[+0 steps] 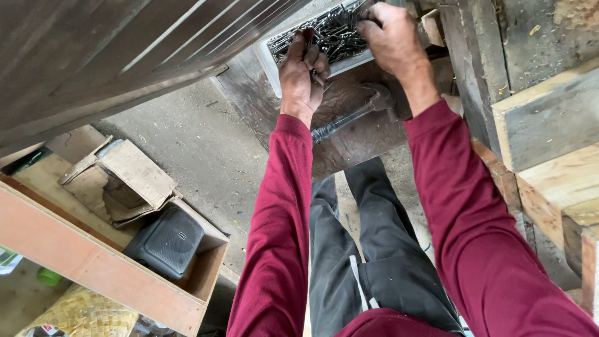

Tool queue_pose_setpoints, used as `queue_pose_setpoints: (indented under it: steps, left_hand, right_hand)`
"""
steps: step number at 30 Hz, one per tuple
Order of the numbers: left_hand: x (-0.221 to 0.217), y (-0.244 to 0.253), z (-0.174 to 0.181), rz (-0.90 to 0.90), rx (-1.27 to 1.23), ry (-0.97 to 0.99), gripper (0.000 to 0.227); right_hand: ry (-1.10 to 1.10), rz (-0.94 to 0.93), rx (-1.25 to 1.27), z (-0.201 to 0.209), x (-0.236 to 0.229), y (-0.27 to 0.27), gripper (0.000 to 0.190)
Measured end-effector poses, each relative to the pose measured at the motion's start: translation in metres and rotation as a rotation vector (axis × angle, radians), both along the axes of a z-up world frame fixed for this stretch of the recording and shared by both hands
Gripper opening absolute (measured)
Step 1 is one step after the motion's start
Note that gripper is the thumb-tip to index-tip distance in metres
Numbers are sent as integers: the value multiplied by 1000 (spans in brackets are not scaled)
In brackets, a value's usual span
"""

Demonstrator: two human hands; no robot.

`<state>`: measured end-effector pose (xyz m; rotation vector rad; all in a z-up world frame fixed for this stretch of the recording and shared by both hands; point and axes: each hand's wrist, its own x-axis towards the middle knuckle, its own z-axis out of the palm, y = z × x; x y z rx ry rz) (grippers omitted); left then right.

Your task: The person assembles a wooden pallet by placing planks onto a frame and securing them with nails. They pick up planks, position them on the frame, select nails from a container, and use a hammer to drive the nails into the wood.

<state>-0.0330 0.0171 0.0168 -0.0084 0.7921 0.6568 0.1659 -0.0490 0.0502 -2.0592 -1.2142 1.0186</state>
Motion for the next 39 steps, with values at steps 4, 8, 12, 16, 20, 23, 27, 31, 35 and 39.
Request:
queue_pose_setpoints:
  steps: [4, 8, 12, 16, 20, 23, 27, 31, 35, 39]
  left_hand:
    - [11, 1, 10, 7, -64, 104, 29]
    - [15, 1, 17, -47, -66, 121, 35]
    - [18, -6, 5, -38, 53, -42, 49]
    - [15, -12, -5, 6, 23, -132, 44]
    - [4, -13, 6, -63, -23, -204, 40]
    - [5, -11, 11, -11, -113, -133, 40]
    - [-4, -13, 4, -22, -114, -220, 41]
    - [-16, -16, -1, 30, -52, -480, 42]
    - [-24, -6, 23, 101, -60, -530, 38]
    - [-20, 3, 43, 90, -200, -294, 44]
  right_hand:
    - [292, -189, -104, 40, -3, -3, 18]
    - [625, -236, -103, 66, -14, -4, 21]
    - [597, -193, -114, 69, -32, -1, 26]
    - [644, -194, -98, 79, -37, -3, 37]
    - [726, -258, -53, 88, -40, -12, 38]
    - [746, -422, 133, 86, -39, -20, 34]
    - [556, -513, 244, 65, -30, -31, 25]
    - [450, -402, 302, 44, -20, -38, 21]
    - [362, -328, 262, 26, -9, -30, 17]
    - [-35, -15, 103, 3, -4, -17, 17]
